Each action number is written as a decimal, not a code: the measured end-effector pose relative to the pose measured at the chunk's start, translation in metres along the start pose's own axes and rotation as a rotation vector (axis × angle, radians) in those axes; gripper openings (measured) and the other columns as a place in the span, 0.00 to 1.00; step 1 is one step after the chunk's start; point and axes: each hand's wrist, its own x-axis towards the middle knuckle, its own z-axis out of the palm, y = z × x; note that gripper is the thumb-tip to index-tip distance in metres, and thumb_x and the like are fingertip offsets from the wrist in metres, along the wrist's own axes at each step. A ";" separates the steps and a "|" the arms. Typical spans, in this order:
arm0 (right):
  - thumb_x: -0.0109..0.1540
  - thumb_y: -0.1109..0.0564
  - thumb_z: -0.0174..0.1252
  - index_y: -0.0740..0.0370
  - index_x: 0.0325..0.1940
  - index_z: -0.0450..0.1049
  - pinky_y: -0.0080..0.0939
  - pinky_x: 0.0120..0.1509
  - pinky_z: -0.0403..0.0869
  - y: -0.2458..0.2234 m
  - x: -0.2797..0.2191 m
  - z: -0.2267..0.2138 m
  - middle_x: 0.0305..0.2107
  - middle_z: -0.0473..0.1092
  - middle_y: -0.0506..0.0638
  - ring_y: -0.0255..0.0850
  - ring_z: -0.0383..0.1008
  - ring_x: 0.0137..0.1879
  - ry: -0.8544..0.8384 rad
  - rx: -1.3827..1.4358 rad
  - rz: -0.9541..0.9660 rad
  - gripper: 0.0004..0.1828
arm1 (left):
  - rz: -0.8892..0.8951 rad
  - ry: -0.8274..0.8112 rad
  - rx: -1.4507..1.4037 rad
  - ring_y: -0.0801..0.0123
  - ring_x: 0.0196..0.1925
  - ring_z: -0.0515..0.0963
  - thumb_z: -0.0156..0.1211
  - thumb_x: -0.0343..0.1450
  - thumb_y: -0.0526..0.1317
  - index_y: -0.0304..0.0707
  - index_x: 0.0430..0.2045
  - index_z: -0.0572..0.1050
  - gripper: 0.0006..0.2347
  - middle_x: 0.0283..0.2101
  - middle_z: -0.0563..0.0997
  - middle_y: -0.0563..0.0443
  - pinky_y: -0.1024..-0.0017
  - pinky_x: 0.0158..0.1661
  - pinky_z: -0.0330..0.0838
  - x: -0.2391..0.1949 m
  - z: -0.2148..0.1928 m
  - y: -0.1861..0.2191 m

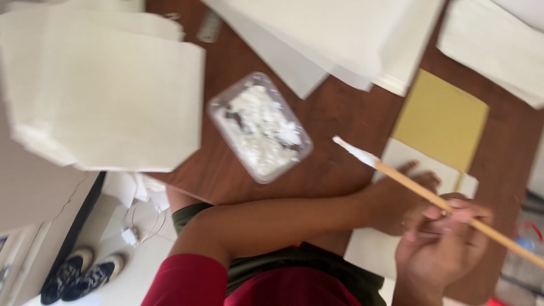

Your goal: The person is manually assembling paper bags by applying glue with a brush and folding the paper sheets.

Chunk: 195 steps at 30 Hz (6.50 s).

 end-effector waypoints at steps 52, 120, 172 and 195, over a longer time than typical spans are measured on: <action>0.68 0.56 0.44 0.64 0.29 0.63 0.39 0.23 0.61 -0.035 -0.057 -0.196 0.17 0.64 0.51 0.43 0.65 0.20 -0.132 -0.767 -0.543 0.15 | 0.056 -0.389 0.394 0.58 0.81 0.44 0.49 0.66 0.79 0.32 0.75 0.50 0.53 0.79 0.48 0.42 0.47 0.75 0.30 0.000 -0.070 0.028; 0.69 0.28 0.40 0.45 0.43 0.73 0.81 0.67 0.15 -0.036 0.010 0.090 0.36 0.80 0.53 0.85 0.30 0.78 -0.358 -1.083 -0.063 0.26 | -0.075 -0.197 0.454 0.60 0.81 0.47 0.54 0.62 0.80 0.44 0.72 0.57 0.49 0.77 0.52 0.50 0.45 0.76 0.38 -0.020 -0.046 0.014; 0.69 0.62 0.52 0.68 0.71 0.57 0.44 0.42 0.77 -0.023 -0.037 -0.160 0.58 0.63 0.63 0.52 0.77 0.46 0.024 -0.462 0.206 0.27 | -0.060 -0.465 0.291 0.55 0.81 0.44 0.46 0.71 0.72 0.39 0.75 0.51 0.44 0.79 0.47 0.43 0.44 0.74 0.26 0.001 -0.070 0.032; 0.59 0.66 0.75 0.59 0.41 0.88 0.40 0.37 0.73 -0.002 -0.076 -0.156 0.39 0.77 0.51 0.43 0.75 0.34 0.012 -1.263 -0.573 0.08 | -0.109 -0.471 0.314 0.57 0.81 0.45 0.50 0.70 0.73 0.41 0.75 0.53 0.45 0.79 0.49 0.45 0.45 0.74 0.27 0.006 -0.071 0.035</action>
